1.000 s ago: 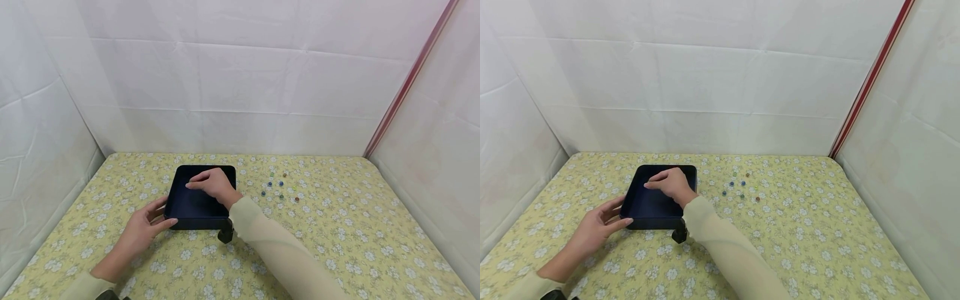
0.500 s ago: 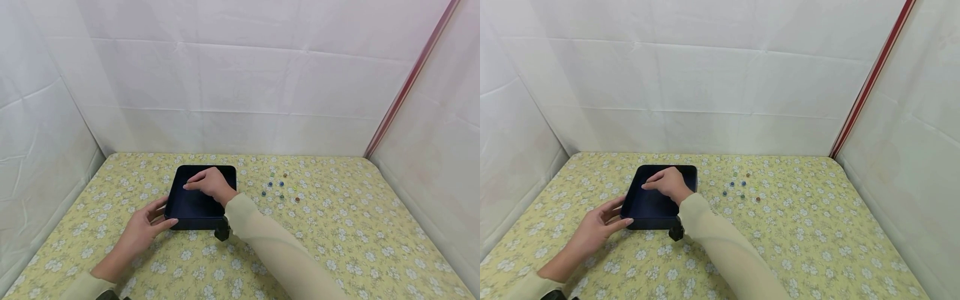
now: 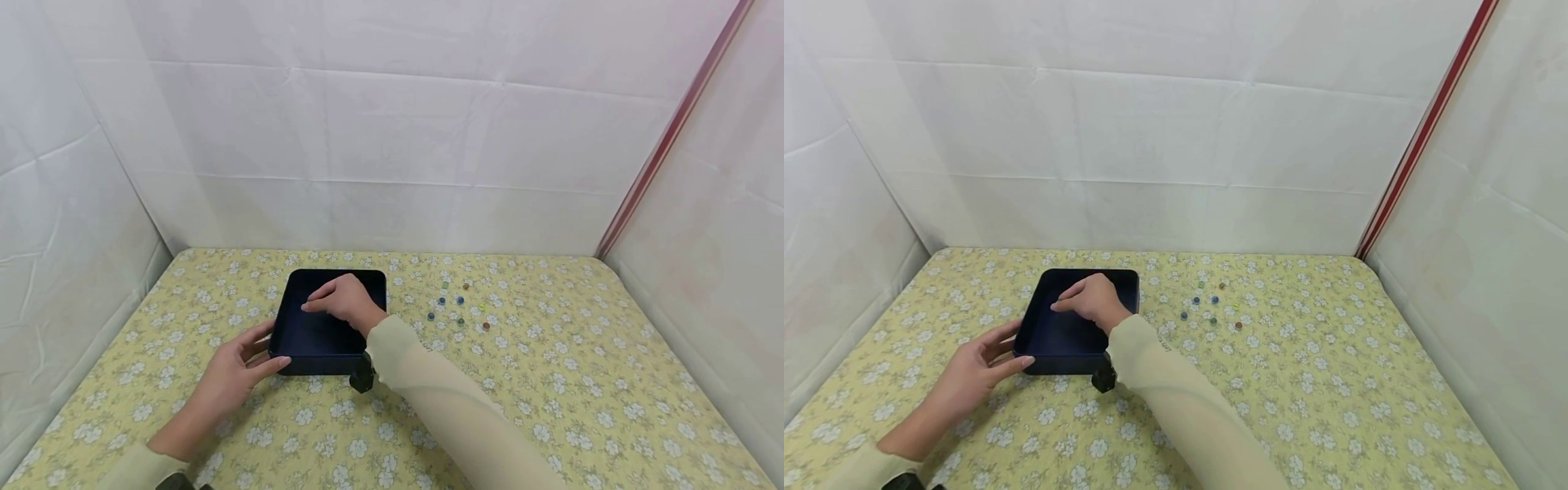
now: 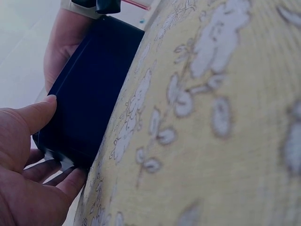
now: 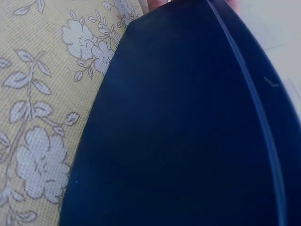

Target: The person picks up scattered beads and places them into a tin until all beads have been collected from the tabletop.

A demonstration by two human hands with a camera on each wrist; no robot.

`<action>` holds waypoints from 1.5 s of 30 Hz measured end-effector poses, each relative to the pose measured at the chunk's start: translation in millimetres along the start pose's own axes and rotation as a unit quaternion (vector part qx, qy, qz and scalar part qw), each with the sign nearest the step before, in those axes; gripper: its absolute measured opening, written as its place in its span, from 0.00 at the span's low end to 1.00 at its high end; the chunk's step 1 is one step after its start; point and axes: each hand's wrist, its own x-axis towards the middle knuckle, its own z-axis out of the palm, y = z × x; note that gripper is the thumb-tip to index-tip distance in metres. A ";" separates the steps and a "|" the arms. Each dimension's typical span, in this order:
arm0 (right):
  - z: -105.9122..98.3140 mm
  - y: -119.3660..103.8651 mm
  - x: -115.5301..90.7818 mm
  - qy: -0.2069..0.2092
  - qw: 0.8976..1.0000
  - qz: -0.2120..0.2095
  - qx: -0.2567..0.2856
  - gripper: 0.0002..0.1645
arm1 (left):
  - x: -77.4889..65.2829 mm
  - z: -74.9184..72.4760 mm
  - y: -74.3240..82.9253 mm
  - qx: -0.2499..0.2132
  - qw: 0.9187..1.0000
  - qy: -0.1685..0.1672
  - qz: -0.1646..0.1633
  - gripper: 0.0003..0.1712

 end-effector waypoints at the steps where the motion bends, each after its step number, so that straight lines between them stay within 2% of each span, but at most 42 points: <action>1: -0.3 -0.3 0.2 -0.001 1.000 0.001 0.000 0.05 | 0.2 -0.1 -0.3 -0.002 1.000 -0.001 0.001 0.49; 16: 0.8 0.2 1.5 0.000 0.999 0.007 -0.033 0.05 | 0.8 1.8 -1.3 -0.009 1.000 -0.002 0.004 0.48; 31: -4.4 3.5 1.7 0.010 0.999 0.000 -0.037 0.06 | -1.2 2.4 0.3 -0.009 1.000 -0.001 0.003 0.48; 45: -19.0 -0.5 -6.4 -0.002 0.998 -0.039 -0.042 0.08 | -1.6 0.4 2.6 -0.003 1.000 0.000 0.007 0.49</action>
